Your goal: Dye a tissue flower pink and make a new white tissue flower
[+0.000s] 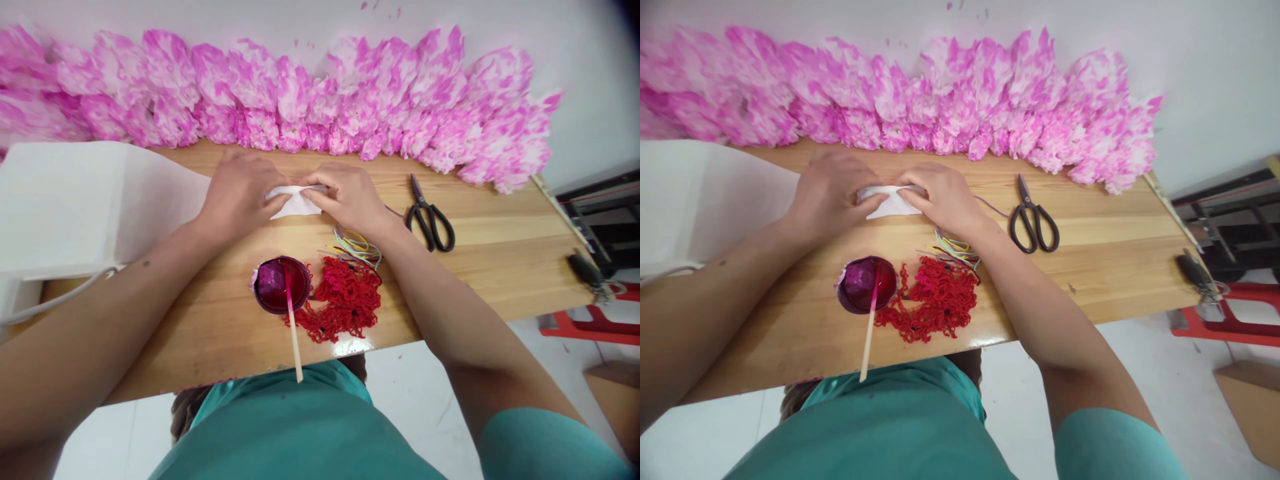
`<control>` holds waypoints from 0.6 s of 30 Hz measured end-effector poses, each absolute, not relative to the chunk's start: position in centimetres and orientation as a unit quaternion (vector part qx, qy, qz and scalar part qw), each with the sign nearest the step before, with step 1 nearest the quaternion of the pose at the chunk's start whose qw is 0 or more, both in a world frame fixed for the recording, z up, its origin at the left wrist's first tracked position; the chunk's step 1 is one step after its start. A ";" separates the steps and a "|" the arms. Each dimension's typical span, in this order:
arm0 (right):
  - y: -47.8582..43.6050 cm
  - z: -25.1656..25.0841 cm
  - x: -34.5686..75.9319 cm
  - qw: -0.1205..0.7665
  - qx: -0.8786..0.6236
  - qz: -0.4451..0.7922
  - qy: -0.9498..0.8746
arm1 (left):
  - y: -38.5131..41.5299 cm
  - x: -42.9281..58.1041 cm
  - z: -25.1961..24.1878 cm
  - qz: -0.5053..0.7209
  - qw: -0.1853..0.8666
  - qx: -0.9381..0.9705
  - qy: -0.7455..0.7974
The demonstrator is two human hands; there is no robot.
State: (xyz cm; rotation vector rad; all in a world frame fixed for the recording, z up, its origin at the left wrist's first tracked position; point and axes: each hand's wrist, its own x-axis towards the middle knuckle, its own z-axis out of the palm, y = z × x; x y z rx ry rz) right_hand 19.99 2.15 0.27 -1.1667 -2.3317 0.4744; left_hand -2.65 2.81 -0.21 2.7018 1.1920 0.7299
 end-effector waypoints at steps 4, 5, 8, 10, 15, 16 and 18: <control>2.2 0.4 20.3 0.283 -0.452 0.171 -0.828 | 2.9 -2.9 -0.3 0.247 0.067 0.875 0.410; 2.2 0.5 20.4 0.301 -0.459 0.167 -0.819 | 3.0 -2.9 -0.2 0.250 0.070 0.871 0.416; 2.5 0.6 20.9 0.348 -0.469 0.146 -0.798 | 3.0 -3.0 0.0 0.254 0.073 0.863 0.430; 2.6 0.7 21.1 0.357 -0.461 0.123 -0.803 | 2.9 -2.9 0.1 0.259 0.075 0.860 0.434; 2.8 0.9 21.5 0.305 -0.414 0.066 -0.855 | 2.8 -2.9 0.3 0.271 0.087 0.852 0.440; 2.8 0.9 21.5 0.292 -0.414 0.063 -0.860 | 2.8 -2.9 0.3 0.270 0.087 0.851 0.442; 2.8 1.0 21.4 0.270 -0.417 0.059 -0.866 | 2.8 -2.9 0.4 0.264 0.081 0.853 0.444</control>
